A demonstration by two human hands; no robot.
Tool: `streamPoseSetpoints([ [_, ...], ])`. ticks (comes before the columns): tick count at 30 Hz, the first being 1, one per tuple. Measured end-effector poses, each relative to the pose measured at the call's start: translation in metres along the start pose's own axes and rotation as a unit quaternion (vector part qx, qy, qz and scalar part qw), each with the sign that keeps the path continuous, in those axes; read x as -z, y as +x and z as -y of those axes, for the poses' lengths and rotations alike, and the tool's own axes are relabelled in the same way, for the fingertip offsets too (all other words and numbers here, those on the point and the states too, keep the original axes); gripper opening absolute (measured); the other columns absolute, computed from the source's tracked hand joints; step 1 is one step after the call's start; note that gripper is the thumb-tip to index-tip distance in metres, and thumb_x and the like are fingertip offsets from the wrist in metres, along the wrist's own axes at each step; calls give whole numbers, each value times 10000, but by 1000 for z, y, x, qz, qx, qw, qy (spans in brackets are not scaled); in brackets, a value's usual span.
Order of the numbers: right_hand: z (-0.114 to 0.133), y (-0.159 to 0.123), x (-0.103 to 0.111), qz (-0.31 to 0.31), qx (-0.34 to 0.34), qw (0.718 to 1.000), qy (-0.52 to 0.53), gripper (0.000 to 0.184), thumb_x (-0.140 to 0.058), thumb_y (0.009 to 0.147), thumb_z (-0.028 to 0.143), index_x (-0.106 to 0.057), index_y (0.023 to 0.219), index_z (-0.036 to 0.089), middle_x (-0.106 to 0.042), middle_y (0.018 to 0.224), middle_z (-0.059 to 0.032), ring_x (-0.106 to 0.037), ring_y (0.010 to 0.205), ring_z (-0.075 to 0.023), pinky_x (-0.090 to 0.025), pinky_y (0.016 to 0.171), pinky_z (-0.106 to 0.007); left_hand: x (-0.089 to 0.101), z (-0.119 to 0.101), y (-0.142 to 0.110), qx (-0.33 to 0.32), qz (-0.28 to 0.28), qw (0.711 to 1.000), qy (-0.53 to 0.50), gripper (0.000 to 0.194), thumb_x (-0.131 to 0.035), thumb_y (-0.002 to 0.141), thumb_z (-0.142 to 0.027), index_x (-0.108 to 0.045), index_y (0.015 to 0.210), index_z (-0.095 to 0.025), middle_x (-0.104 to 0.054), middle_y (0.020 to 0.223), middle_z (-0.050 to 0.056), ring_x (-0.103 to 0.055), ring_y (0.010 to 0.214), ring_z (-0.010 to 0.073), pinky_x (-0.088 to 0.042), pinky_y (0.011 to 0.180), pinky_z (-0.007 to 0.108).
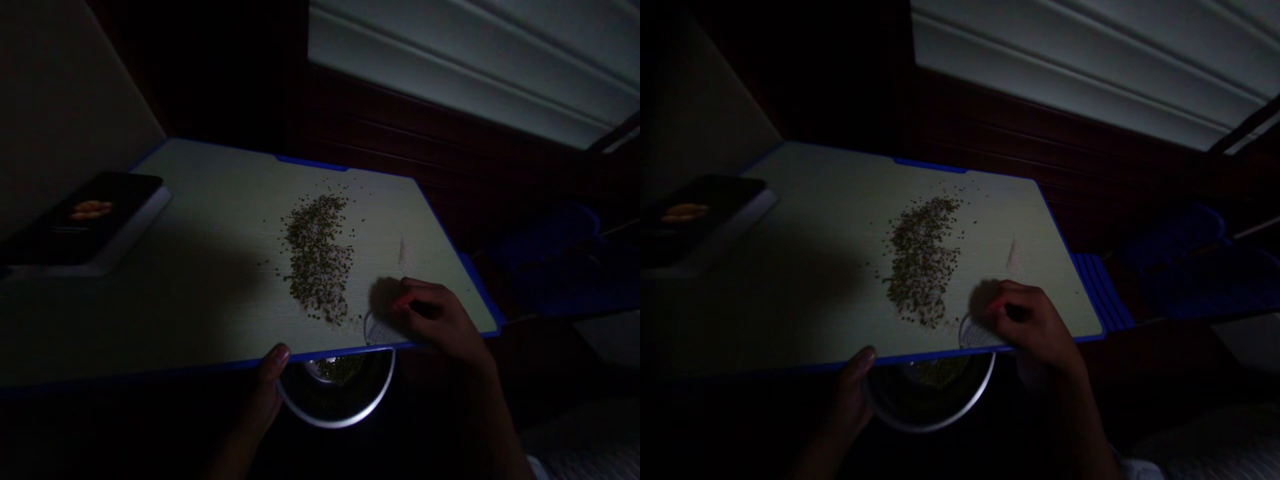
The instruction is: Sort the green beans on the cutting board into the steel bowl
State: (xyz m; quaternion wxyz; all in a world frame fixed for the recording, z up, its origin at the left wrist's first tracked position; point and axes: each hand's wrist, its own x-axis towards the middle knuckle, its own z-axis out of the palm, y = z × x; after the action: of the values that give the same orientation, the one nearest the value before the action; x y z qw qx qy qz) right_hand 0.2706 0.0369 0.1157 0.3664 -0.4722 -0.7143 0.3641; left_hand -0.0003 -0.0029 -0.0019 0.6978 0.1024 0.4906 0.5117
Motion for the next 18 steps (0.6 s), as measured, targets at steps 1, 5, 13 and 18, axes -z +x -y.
streamPoseSetpoints([
  [1,0,0,0,6,2,1000,1,148,-672,891,165,-710,754,209,-551,711,17,-491,671,-128,-341,596,-287,0,0,0,5,7,1000,3,409,-931,436,-497,-629,475,-223,-603,487,-14,-632,541,243,-614,717,445],
  [5,1,-1,0,9,3,1000,4,157,-687,886,156,-711,741,211,-532,701,22,-476,663,-121,-333,582,-284,-1,-1,1,10,1,1000,6,439,-934,400,-513,-609,462,-225,-637,538,6,-669,635,276,-611,774,453],
  [13,1,-1,-1,13,-9,1000,2,135,-711,907,237,-737,775,232,-555,720,19,-511,670,-122,-354,584,-290,3,1,3,9,31,999,16,377,-892,483,-511,-653,512,-221,-603,510,10,-705,730,329,-608,795,466],
  [18,2,0,-3,-20,-33,998,-43,131,-687,915,264,-754,806,235,-595,749,6,-550,702,-138,-378,613,-304,8,4,5,7,36,999,12,378,-888,538,-491,-615,507,-232,-611,531,8,-691,706,303,-602,768,439],
])
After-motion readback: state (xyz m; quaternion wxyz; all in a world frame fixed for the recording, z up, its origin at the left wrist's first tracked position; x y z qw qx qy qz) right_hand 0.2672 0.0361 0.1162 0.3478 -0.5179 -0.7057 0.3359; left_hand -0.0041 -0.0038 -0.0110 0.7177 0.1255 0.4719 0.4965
